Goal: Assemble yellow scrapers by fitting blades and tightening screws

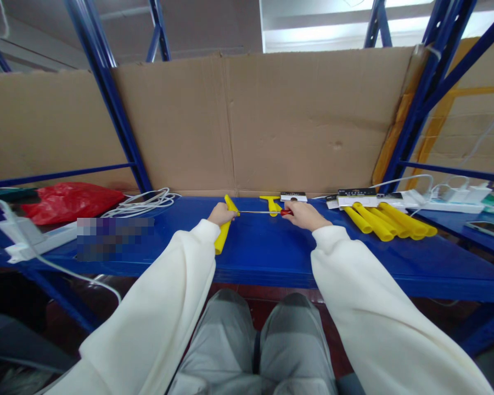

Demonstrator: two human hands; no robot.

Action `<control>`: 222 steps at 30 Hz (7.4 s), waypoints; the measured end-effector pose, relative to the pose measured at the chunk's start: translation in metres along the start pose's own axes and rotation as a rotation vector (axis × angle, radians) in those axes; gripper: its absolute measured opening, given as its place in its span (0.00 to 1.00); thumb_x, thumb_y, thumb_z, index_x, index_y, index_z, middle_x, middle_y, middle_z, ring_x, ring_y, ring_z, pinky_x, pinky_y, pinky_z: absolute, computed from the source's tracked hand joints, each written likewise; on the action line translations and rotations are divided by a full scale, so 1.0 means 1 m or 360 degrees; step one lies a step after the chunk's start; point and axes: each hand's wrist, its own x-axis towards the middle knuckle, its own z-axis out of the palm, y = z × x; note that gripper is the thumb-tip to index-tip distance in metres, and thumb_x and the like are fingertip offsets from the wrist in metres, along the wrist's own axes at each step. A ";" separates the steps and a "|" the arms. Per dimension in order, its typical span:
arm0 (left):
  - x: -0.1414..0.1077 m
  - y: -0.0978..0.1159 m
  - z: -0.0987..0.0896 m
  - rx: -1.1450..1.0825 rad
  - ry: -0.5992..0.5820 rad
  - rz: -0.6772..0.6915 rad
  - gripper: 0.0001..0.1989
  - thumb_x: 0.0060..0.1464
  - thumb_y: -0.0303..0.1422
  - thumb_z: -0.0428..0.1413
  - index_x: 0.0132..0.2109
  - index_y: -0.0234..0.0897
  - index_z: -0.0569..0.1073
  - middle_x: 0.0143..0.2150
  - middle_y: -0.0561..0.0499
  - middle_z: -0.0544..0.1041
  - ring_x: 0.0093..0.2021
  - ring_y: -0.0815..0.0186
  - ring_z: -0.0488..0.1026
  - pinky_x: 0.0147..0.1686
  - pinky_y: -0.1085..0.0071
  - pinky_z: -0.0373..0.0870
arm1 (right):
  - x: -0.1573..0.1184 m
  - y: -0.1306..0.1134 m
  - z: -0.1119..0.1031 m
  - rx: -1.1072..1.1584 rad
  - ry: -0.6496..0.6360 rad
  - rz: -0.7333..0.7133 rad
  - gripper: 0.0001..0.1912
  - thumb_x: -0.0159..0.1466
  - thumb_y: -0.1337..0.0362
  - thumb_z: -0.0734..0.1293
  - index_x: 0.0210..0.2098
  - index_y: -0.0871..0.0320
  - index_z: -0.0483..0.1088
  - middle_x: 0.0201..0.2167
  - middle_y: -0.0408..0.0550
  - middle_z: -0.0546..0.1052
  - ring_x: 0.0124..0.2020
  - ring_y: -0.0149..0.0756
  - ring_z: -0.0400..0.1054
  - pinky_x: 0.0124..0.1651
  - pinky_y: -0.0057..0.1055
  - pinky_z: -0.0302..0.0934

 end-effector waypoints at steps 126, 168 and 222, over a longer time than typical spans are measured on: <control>0.000 -0.001 0.006 -0.0456 -0.0293 -0.0138 0.07 0.52 0.17 0.54 0.32 0.32 0.71 0.12 0.60 0.61 0.14 0.73 0.59 0.21 0.75 0.60 | -0.007 -0.011 -0.006 -0.0039 -0.0168 0.0157 0.13 0.65 0.56 0.64 0.45 0.55 0.69 0.37 0.52 0.80 0.35 0.41 0.74 0.34 0.29 0.59; -0.003 0.002 0.003 -0.0418 -0.0249 -0.0124 0.08 0.54 0.18 0.52 0.31 0.32 0.72 0.15 0.58 0.64 0.14 0.74 0.59 0.21 0.76 0.60 | -0.003 -0.008 0.002 0.0052 -0.0090 0.0115 0.10 0.63 0.58 0.66 0.42 0.54 0.68 0.34 0.49 0.79 0.32 0.40 0.73 0.33 0.29 0.58; 0.002 -0.005 0.005 -0.0307 -0.0290 0.0006 0.08 0.51 0.18 0.52 0.30 0.33 0.71 0.13 0.59 0.62 0.14 0.71 0.61 0.21 0.76 0.60 | -0.004 -0.012 0.000 0.0163 -0.0251 0.0109 0.10 0.67 0.60 0.61 0.43 0.58 0.70 0.40 0.54 0.80 0.39 0.41 0.74 0.38 0.30 0.60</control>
